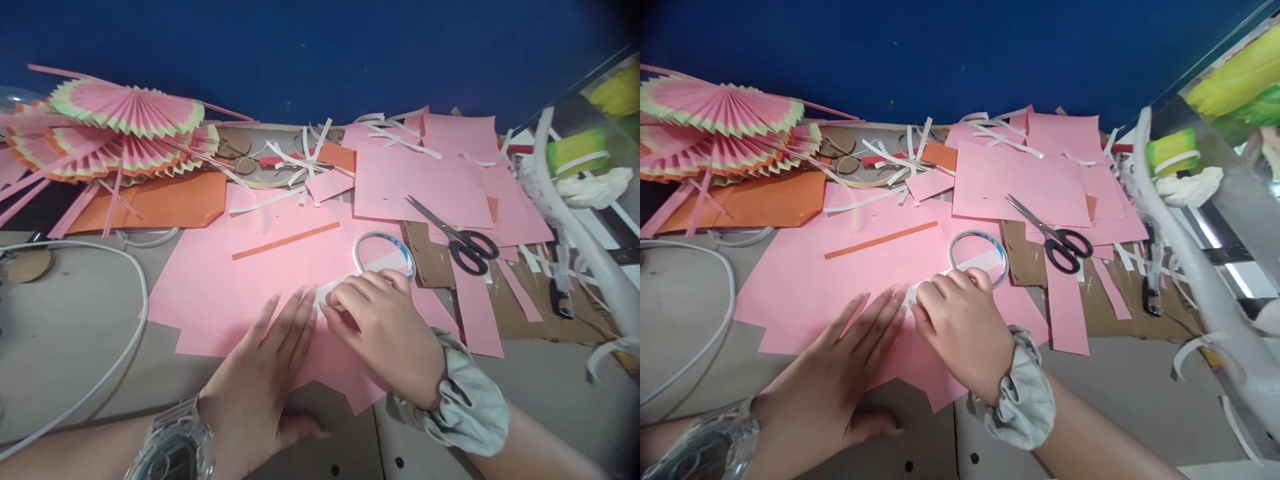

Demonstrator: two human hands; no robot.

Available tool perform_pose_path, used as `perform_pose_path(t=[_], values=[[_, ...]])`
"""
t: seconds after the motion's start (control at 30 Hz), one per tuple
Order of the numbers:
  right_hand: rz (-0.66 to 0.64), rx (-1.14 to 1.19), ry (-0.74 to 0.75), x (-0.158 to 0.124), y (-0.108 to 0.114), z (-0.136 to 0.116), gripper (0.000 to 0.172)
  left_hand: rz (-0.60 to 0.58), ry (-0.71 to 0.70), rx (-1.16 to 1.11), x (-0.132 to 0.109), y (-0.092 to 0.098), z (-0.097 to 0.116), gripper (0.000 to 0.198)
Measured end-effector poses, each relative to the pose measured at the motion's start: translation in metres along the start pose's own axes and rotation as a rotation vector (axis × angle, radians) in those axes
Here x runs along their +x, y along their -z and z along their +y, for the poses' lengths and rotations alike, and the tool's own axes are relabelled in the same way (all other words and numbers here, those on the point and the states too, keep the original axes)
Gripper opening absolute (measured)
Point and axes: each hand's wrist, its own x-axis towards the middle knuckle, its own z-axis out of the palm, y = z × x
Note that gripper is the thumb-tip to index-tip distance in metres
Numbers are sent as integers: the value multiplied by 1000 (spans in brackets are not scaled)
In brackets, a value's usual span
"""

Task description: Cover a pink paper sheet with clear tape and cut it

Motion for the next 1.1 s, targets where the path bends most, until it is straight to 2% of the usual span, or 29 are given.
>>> perform_pose_path(t=[0.2,0.37,0.53,0.73,0.87,1.0,1.1], values=[[4,-8,-6,0,-1,0,14,8,-15,25,2,1,0,104],[-5,13,-4,0,0,0,13,50,-36,-6,5,-3,-4,95],[-2,13,-7,0,-2,2,12,47,-54,-33,5,-7,-7,95],[-10,91,-33,1,10,5,19,49,-44,-13,7,-2,-4,95],[99,273,-165,-1,20,9,26,43,-40,20,6,-4,-2,95],[92,516,-340,-6,25,14,28,70,-37,77,4,-9,-1,95],[99,628,-404,-8,29,19,26,91,-46,109,3,-10,-1,95]])
